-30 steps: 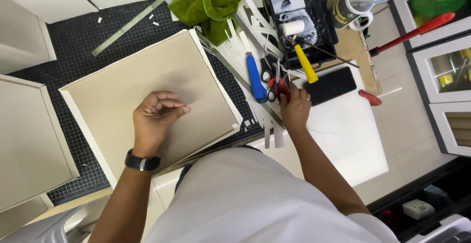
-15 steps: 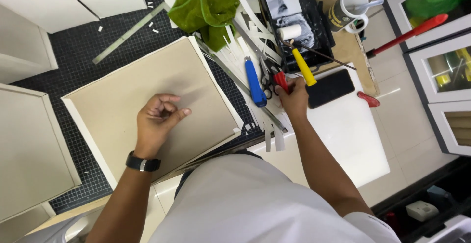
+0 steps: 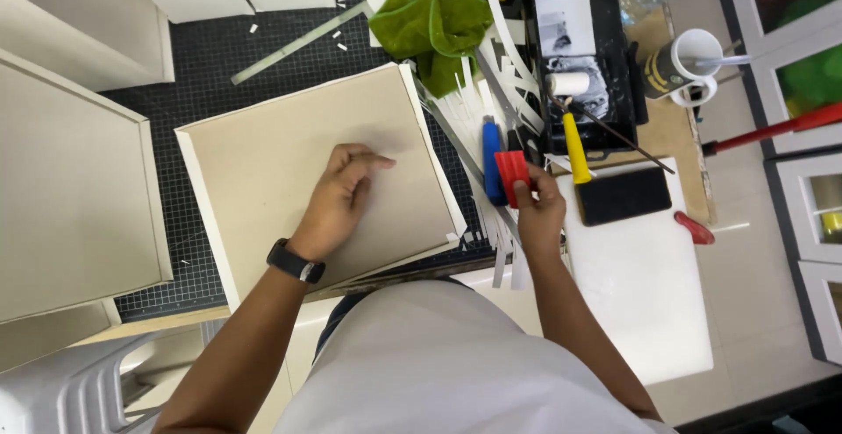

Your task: Applying adhesive to wooden boards with a roller and attaching laminate sheets, then smoothing them with a scraper.

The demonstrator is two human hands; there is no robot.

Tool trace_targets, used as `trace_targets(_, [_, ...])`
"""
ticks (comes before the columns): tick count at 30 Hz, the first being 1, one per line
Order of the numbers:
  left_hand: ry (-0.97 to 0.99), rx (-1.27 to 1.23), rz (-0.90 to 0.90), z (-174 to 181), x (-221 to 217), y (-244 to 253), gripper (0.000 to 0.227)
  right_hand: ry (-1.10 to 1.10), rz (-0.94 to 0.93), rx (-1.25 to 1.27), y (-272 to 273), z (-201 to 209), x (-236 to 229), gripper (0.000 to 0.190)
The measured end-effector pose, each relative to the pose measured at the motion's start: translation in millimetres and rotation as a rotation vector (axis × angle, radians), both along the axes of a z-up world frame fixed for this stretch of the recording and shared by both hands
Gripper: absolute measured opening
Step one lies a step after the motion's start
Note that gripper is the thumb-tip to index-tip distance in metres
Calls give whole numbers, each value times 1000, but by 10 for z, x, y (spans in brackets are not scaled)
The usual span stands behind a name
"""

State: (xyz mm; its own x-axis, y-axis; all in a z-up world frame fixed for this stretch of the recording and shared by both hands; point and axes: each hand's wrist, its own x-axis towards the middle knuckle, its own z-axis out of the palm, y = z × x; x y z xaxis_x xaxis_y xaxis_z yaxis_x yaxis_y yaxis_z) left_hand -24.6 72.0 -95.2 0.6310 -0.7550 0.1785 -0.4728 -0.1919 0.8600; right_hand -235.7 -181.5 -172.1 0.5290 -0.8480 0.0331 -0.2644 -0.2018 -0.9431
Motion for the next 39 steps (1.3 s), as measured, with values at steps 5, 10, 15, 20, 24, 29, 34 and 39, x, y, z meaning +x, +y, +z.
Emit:
trace_targets(5, [-278, 67, -38, -266, 174, -199, 34, -287, 261, 213, 265, -323, 352, 18])
trace_targets(10, [-374, 297, 10, -278, 283, -333, 42, -303, 528, 272, 445, -324, 270, 22])
trace_targets(15, [-556, 383, 65, -463, 274, -377, 52, -101, 555, -181, 226, -359, 705, 27])
trace_targets(20, [-592, 400, 92, -481, 268, -393, 49, -185, 627, -488, -155, -390, 1978, 42])
trace_targets(24, [-582, 435, 73, -516, 271, -386, 50, -181, 683, -480, -245, -243, 2285, 34])
trace_targets(29, [-565, 435, 63, -476, 267, -382, 49, -119, 773, -440, -300, -128, 2253, 29])
trace_targets(34, [-577, 434, 40, -449, 263, -365, 49, -84, 789, -429, -288, -66, 2163, 31])
trace_targets(39, [-563, 410, 53, -468, 251, -379, 47, -53, 905, -282, -60, -135, 1066, 26])
